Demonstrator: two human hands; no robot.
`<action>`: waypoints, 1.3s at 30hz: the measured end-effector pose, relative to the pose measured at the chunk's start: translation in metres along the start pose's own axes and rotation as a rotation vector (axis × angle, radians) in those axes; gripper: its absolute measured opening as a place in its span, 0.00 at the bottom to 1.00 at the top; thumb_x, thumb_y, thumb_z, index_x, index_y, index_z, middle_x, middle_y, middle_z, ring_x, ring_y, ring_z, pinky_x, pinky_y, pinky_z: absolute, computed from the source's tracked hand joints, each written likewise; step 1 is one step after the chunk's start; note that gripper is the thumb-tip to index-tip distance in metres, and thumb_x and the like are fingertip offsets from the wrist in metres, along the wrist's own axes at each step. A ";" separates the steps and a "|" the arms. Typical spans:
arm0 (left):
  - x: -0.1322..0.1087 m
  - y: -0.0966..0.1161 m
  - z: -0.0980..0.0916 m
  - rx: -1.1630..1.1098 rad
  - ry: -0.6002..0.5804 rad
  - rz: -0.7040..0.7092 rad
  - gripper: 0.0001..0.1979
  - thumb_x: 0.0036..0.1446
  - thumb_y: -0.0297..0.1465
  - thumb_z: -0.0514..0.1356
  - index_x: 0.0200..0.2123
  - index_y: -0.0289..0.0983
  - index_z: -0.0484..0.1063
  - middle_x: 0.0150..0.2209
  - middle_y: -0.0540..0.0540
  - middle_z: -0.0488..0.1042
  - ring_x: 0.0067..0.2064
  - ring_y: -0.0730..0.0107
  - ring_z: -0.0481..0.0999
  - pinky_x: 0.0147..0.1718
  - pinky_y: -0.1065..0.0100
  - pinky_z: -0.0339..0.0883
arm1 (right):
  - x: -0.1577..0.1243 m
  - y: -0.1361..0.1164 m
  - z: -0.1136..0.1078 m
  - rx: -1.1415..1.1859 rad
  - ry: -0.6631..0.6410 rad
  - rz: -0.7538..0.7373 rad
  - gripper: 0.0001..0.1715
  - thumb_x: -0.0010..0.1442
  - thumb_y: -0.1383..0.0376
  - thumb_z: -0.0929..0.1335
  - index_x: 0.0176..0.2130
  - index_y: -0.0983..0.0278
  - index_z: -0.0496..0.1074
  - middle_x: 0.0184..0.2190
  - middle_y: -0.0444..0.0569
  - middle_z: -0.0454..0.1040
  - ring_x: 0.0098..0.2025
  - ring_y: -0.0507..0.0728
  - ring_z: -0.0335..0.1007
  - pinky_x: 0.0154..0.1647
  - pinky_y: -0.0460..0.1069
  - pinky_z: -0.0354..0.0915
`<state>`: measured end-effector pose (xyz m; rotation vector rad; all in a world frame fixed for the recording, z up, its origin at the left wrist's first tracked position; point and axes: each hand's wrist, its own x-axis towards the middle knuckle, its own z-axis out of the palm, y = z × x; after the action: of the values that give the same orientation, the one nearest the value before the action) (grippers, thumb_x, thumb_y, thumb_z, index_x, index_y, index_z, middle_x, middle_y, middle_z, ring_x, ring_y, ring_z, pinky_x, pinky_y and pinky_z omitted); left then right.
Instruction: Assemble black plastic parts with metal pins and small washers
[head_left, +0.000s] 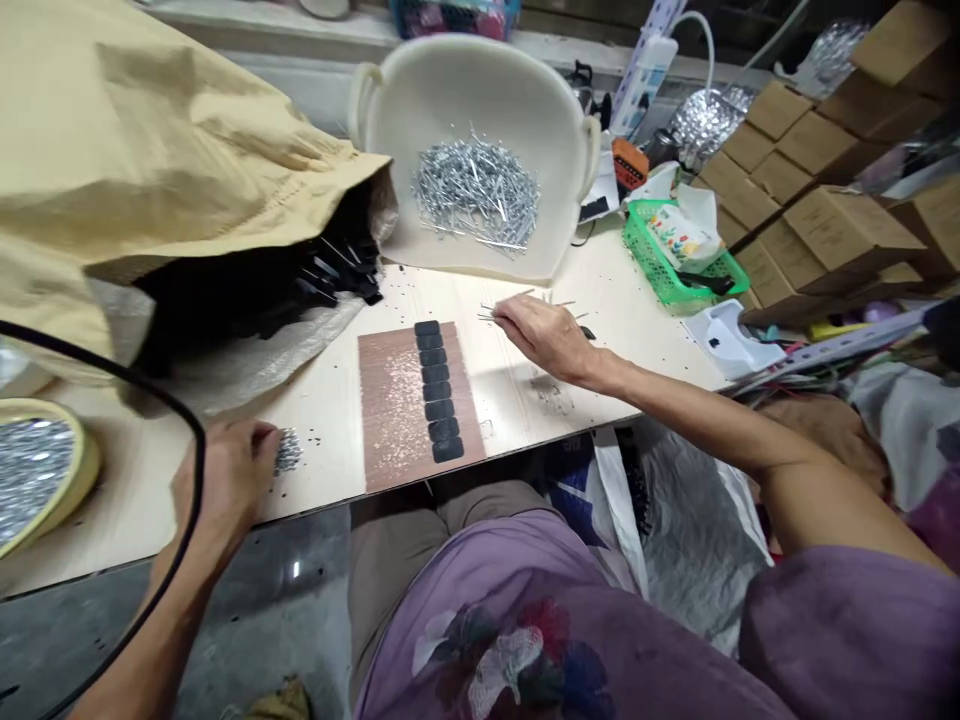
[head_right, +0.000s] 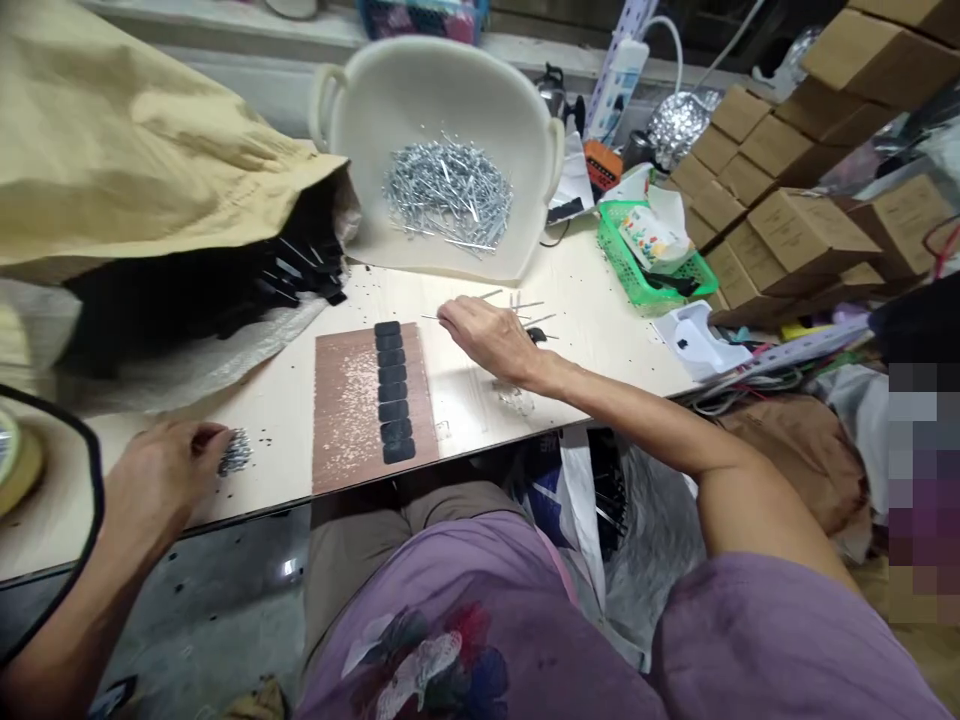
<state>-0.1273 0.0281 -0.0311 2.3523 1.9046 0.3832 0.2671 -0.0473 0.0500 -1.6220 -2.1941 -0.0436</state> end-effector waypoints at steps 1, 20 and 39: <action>-0.001 0.003 -0.004 0.039 -0.015 0.049 0.10 0.54 0.37 0.51 0.28 0.39 0.68 0.29 0.48 0.68 0.36 0.64 0.67 0.37 0.65 0.62 | 0.000 -0.007 0.001 0.023 0.010 0.001 0.15 0.68 0.65 0.55 0.42 0.67 0.67 0.37 0.52 0.69 0.40 0.54 0.65 0.41 0.49 0.62; -0.007 0.025 -0.018 -1.532 -0.125 -0.502 0.12 0.44 0.30 0.67 0.34 0.31 0.75 0.29 0.47 0.73 0.24 0.79 0.68 0.25 0.74 0.65 | 0.063 -0.146 0.107 0.543 -0.087 -0.133 0.15 0.65 0.64 0.60 0.48 0.62 0.71 0.35 0.50 0.70 0.36 0.54 0.68 0.36 0.50 0.66; -0.009 0.065 -0.019 -1.814 -0.132 -0.501 0.13 0.41 0.31 0.70 0.30 0.30 0.74 0.24 0.50 0.71 0.24 0.82 0.68 0.27 0.77 0.64 | 0.059 -0.150 0.089 0.324 -0.006 -0.084 0.13 0.66 0.63 0.60 0.42 0.62 0.72 0.36 0.50 0.71 0.33 0.54 0.68 0.30 0.48 0.63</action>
<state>-0.0722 0.0039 0.0012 0.6491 0.9658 1.1312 0.0871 -0.0183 0.0206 -1.3521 -2.1402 0.2789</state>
